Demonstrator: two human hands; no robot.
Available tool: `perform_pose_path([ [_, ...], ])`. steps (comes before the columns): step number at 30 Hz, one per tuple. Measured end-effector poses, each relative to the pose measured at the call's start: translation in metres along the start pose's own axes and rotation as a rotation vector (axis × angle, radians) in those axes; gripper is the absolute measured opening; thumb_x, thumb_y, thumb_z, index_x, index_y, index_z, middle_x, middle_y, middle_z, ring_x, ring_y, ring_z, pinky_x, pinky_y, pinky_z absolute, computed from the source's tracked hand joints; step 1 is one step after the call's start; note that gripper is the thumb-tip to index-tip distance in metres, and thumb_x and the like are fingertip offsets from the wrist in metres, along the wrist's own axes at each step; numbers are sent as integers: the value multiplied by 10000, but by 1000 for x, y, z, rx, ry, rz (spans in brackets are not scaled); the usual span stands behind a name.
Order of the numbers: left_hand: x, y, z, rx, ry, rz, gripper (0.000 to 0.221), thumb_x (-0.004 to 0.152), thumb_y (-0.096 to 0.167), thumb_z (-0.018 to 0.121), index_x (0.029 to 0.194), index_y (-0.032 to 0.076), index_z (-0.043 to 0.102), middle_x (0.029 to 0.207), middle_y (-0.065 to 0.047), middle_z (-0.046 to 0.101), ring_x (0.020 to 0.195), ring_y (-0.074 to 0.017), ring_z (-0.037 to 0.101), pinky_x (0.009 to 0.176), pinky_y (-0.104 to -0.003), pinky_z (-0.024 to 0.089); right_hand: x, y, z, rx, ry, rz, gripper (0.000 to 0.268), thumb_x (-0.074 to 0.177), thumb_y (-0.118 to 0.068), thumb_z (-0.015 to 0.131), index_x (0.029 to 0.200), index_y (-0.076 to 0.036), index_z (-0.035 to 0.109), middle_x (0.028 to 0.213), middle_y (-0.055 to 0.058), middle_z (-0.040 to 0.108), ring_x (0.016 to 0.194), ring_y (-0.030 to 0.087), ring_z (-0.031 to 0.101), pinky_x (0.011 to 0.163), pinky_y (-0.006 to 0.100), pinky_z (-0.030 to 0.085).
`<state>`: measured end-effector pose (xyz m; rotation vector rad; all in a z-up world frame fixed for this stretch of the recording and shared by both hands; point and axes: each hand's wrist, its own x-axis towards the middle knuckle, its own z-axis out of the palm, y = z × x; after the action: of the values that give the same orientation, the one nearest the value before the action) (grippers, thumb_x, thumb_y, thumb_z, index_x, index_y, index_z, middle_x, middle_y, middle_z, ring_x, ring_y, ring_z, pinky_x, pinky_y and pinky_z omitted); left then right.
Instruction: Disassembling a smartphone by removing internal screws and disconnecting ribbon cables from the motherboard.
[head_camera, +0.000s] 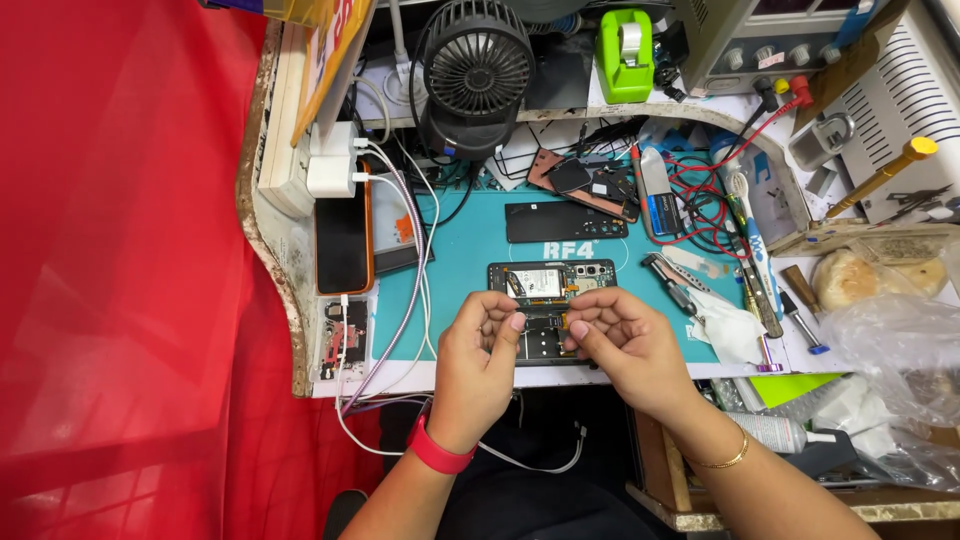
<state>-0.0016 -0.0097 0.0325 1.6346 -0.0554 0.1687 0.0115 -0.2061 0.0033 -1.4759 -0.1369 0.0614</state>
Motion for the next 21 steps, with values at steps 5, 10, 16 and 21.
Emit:
perform_pose_path([
  [5,-3,-4,2,-1,9,-1,66,991,54,606,1029,4,624,760,-95,664,615,-141,634,538,-252,520,-2,-3,1,10,8,3,250,907,34,668,1155,61,674,930,189,774,743,158,724,634,281,626],
  [10,-1,-1,6,12,-12,30,87,993,70,607,1040,2,636,754,-95,674,614,-137,614,527,-248,498,1,8,-5,-61,34,-34,188,886,37,723,1073,54,737,867,152,770,729,148,717,617,274,611],
  [16,-1,-25,-2,543,-89,399,201,1014,115,550,1127,79,712,988,-91,701,939,-307,636,783,-390,474,18,-7,-33,-233,76,-75,146,954,5,680,1069,17,770,845,118,752,748,138,691,657,269,588],
  [21,-5,-42,-9,794,-197,516,303,955,24,548,1201,105,705,1162,-85,657,1091,-286,569,838,-394,404,31,-16,-37,-274,-11,48,224,932,13,678,1148,64,713,825,151,744,707,152,676,651,280,574],
])
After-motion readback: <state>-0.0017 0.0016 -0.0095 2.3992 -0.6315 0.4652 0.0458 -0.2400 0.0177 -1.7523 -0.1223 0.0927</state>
